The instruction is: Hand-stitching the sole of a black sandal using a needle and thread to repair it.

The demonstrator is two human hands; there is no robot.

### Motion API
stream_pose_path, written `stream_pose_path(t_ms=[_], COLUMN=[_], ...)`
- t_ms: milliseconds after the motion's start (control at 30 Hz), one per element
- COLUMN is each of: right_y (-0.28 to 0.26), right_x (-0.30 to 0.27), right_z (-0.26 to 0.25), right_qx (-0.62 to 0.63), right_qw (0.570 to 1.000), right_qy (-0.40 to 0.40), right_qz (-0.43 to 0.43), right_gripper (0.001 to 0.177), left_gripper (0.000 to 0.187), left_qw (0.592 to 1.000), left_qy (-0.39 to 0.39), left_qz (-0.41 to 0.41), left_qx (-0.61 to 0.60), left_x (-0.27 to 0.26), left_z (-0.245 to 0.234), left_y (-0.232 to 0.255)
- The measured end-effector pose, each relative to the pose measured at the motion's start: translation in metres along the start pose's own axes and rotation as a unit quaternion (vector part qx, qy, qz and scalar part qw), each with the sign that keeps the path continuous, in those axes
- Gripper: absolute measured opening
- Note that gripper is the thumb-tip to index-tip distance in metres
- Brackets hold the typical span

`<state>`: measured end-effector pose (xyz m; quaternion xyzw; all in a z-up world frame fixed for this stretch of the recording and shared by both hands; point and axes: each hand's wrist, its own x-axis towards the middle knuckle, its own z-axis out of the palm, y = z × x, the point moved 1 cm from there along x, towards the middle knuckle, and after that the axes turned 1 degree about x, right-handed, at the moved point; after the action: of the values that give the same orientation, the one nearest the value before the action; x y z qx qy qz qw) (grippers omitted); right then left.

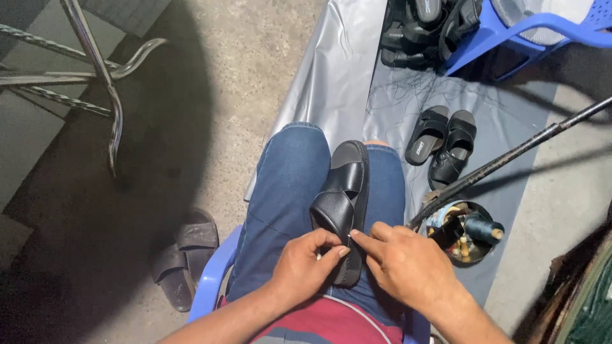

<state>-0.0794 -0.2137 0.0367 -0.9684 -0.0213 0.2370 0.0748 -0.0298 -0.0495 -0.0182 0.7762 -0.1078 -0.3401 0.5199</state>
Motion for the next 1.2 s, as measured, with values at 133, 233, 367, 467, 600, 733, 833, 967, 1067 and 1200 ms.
stream_pose_path(t_ms=[133,233,367,467,600,733,833,967,1067,1200], right_y=[0.009,0.004,0.0,0.0,0.011,0.011,0.009,0.008,0.006,0.007], right_x=[0.007,0.009,0.011,0.012,0.013,0.017,0.021,0.018,0.017,0.018], right_z=[0.007,0.015,0.011,0.003,0.001,-0.003,-0.01,-0.013,-0.013,-0.006], right_qx=[0.016,0.045,0.062,0.087,0.129,0.15,0.177,0.188,0.197,0.199], right_qw=[0.998,0.982,0.986,0.989,0.987,0.989,0.984,0.982,0.98,0.979], right_qy=[0.016,0.145,0.137,0.107,0.079,0.018,0.029,0.017,0.026,0.039], right_qz=[-0.053,-0.113,-0.066,-0.059,-0.044,0.003,-0.009,0.013,0.014,0.019], right_gripper=[0.037,0.027,0.019,0.022,0.022,0.025,0.023,0.023,0.022,0.023], left_gripper=[0.013,0.012,0.015,0.015,0.011,0.017,0.002,0.011,0.01,0.019], left_qw=[0.992,0.988,0.979,0.958,0.882,0.924,0.971,0.921,0.982,0.998], left_qy=[0.045,0.057,0.034,-0.018,-0.105,-0.146,-0.159,-0.139,-0.024,0.019], left_qz=[0.111,0.135,0.172,0.185,0.18,0.218,0.173,-0.063,-0.038,-0.047], left_qx=[0.034,0.05,0.104,0.217,0.423,0.278,-0.039,-0.359,-0.185,0.028], left_x=[0.002,-0.002,0.0,0.001,-0.003,-0.013,-0.009,-0.004,0.0,0.007], left_z=[0.007,0.008,0.0,-0.026,-0.065,-0.081,-0.06,-0.017,-0.013,-0.016], left_y=[-0.011,-0.011,-0.009,-0.004,-0.01,0.016,0.01,-0.014,-0.016,-0.011])
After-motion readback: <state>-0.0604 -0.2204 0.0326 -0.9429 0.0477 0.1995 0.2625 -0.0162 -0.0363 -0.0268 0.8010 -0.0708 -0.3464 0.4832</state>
